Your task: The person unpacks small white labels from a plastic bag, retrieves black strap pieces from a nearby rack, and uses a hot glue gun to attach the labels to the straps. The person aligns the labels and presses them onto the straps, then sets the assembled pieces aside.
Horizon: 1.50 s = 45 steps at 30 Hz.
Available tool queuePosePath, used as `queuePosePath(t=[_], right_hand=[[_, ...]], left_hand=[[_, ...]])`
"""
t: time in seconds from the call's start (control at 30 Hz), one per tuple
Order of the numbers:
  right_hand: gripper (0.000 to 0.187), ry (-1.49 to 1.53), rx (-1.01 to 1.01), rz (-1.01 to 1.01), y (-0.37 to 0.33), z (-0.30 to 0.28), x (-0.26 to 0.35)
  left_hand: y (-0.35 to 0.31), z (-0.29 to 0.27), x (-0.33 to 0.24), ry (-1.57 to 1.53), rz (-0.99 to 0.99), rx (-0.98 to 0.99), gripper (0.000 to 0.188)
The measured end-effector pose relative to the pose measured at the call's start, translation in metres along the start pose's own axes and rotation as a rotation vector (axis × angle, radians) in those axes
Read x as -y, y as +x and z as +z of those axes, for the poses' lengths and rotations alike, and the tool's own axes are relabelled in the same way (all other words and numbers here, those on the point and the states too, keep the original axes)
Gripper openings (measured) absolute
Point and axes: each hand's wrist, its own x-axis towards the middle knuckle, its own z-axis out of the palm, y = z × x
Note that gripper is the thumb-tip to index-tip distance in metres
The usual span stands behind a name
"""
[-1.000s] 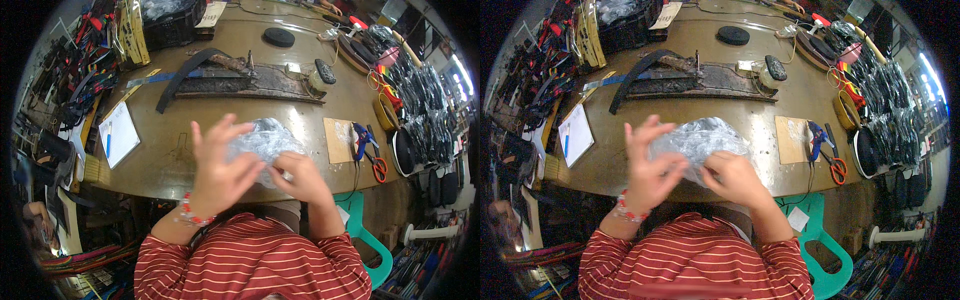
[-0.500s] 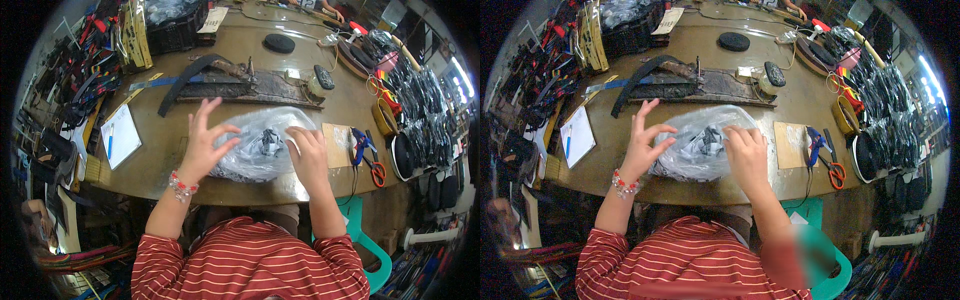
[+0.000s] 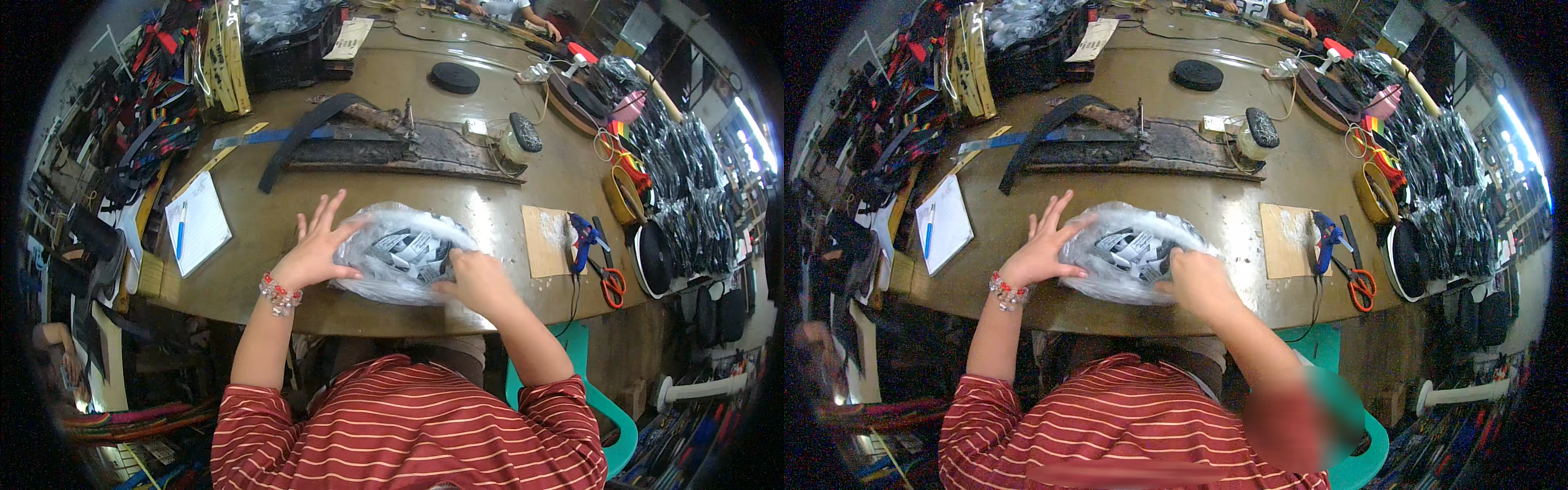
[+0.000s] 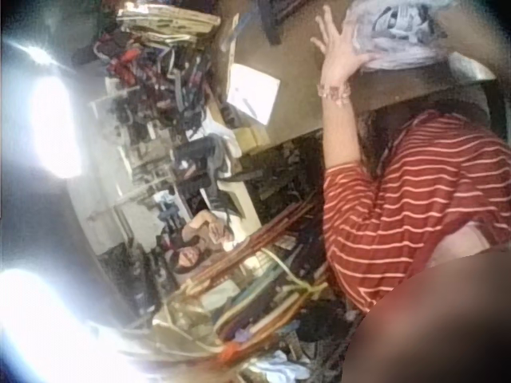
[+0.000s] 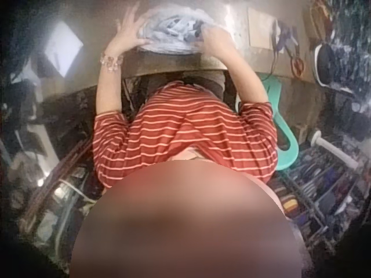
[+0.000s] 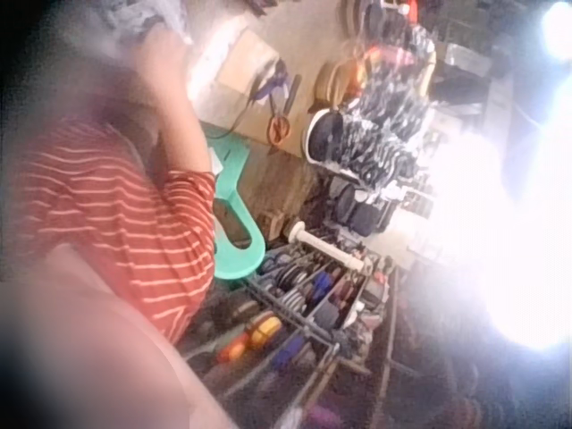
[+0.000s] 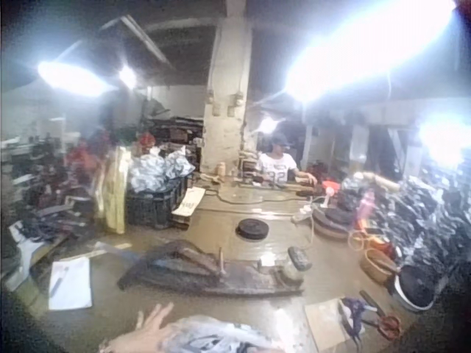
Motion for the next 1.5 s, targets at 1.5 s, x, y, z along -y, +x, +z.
queuePosePath(t=[1.5], right_hand=[[0.021,0.984,-0.021,-0.124,0.153,-0.101,-0.056]], left_hand=[[0.156,-0.07,-0.033,-0.832,0.187,-0.174,0.028]])
